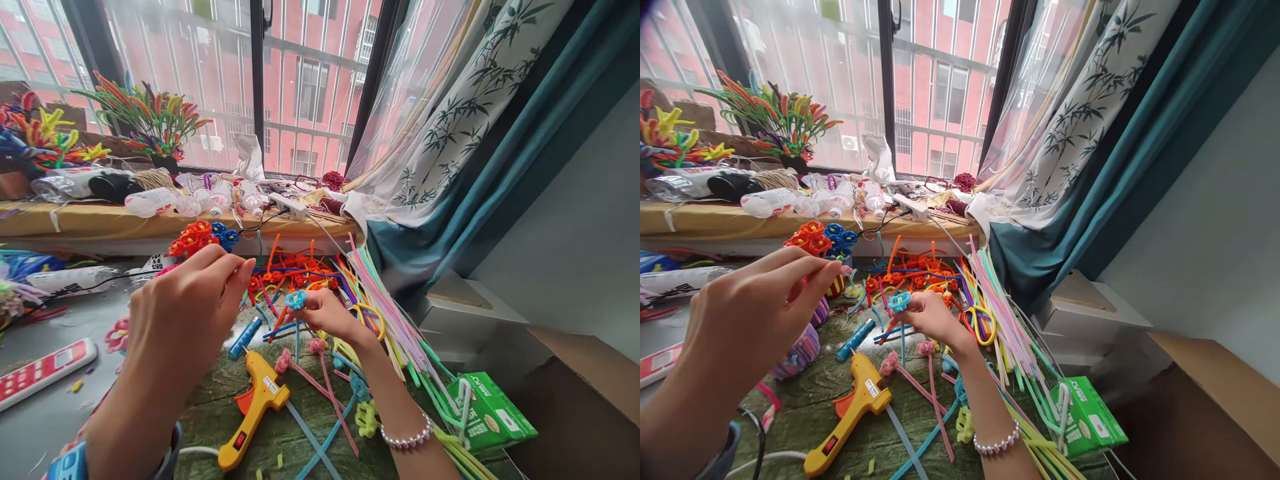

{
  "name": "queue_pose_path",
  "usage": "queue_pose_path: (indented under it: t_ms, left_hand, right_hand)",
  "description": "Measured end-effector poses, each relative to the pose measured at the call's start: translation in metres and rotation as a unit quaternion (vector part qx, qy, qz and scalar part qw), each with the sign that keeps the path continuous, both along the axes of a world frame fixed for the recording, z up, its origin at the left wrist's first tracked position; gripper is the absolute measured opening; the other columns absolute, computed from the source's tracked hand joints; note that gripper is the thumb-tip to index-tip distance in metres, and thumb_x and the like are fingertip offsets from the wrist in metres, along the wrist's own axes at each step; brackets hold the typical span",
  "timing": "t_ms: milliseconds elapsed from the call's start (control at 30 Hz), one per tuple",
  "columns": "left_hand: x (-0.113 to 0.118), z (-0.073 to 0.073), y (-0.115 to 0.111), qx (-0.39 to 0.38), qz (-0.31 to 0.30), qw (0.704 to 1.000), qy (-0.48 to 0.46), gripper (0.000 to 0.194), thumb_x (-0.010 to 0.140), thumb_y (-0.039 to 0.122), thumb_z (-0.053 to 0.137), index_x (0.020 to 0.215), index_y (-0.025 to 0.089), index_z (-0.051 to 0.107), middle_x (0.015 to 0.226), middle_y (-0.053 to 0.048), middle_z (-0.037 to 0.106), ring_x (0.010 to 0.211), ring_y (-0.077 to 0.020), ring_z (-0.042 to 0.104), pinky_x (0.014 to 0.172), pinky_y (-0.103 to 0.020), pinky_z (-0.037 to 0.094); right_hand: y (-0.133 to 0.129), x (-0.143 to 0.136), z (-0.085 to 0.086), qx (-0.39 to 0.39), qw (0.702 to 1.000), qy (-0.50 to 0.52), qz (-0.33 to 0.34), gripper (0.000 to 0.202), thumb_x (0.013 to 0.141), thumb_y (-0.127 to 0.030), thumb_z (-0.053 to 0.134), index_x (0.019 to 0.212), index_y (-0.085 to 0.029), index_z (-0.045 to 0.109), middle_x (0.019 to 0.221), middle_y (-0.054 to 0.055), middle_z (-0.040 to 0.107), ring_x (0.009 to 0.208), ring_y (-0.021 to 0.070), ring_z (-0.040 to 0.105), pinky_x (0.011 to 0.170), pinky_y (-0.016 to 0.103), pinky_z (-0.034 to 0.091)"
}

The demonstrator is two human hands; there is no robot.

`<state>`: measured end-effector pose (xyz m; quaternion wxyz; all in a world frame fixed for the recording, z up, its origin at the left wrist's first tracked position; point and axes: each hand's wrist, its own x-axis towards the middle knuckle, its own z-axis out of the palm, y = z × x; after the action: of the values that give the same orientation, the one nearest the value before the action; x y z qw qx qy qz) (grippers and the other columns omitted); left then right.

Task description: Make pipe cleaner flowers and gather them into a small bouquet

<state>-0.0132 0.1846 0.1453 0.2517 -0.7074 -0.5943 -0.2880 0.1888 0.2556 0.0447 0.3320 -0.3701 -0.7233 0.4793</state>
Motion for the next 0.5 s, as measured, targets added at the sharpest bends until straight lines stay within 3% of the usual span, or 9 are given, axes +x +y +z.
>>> queue_pose_path:
  t_ms: [100,233,367,500]
  left_hand:
    - [-0.005,-0.001,0.003,-0.006,0.0,1.0,-0.009,0.031,0.096,0.037,0.044,0.079,0.023,0.065,0.081,-0.001,0.067,0.06,-0.0181,0.059,0.05,-0.029,0.028]
    - [-0.009,-0.002,0.006,-0.016,0.006,1.0,-0.009,0.033,0.095,0.038,0.044,0.075,0.022,0.064,0.077,-0.002,0.066,0.057,-0.0179,0.054,0.05,-0.029,0.026]
    - [-0.01,-0.004,0.01,-0.037,-0.004,0.999,-0.003,0.03,0.095,0.038,0.045,0.077,0.023,0.064,0.076,-0.002,0.065,0.056,-0.0178,0.053,0.051,-0.029,0.025]
    - [-0.008,-0.004,0.012,-0.073,-0.011,0.997,0.009,0.031,0.094,0.038,0.046,0.071,0.023,0.06,0.074,-0.001,0.063,0.057,-0.0176,0.053,0.051,-0.028,0.023]
  right_hand:
    - [0.001,0.002,-0.002,0.002,0.998,-0.067,0.011,0.049,0.078,-0.058,0.066,0.072,-0.01,0.076,0.054,-0.004,0.049,0.051,0.0072,0.035,0.048,0.021,0.027]
    - [0.001,0.007,-0.004,-0.023,0.983,-0.182,-0.01,0.033,0.078,-0.039,0.067,0.064,-0.01,0.074,0.043,-0.007,0.041,0.047,0.0063,0.033,0.046,0.021,0.024]
    - [0.001,0.011,-0.007,-0.065,0.972,-0.227,-0.005,0.024,0.075,-0.026,0.066,0.056,-0.012,0.07,0.042,-0.005,0.048,0.046,0.0069,0.044,0.045,0.019,0.03]
    - [0.001,0.011,-0.013,-0.112,0.957,-0.265,0.03,0.02,0.068,-0.02,0.067,0.05,-0.013,0.064,0.039,-0.005,0.051,0.039,0.0066,0.045,0.039,0.018,0.031]
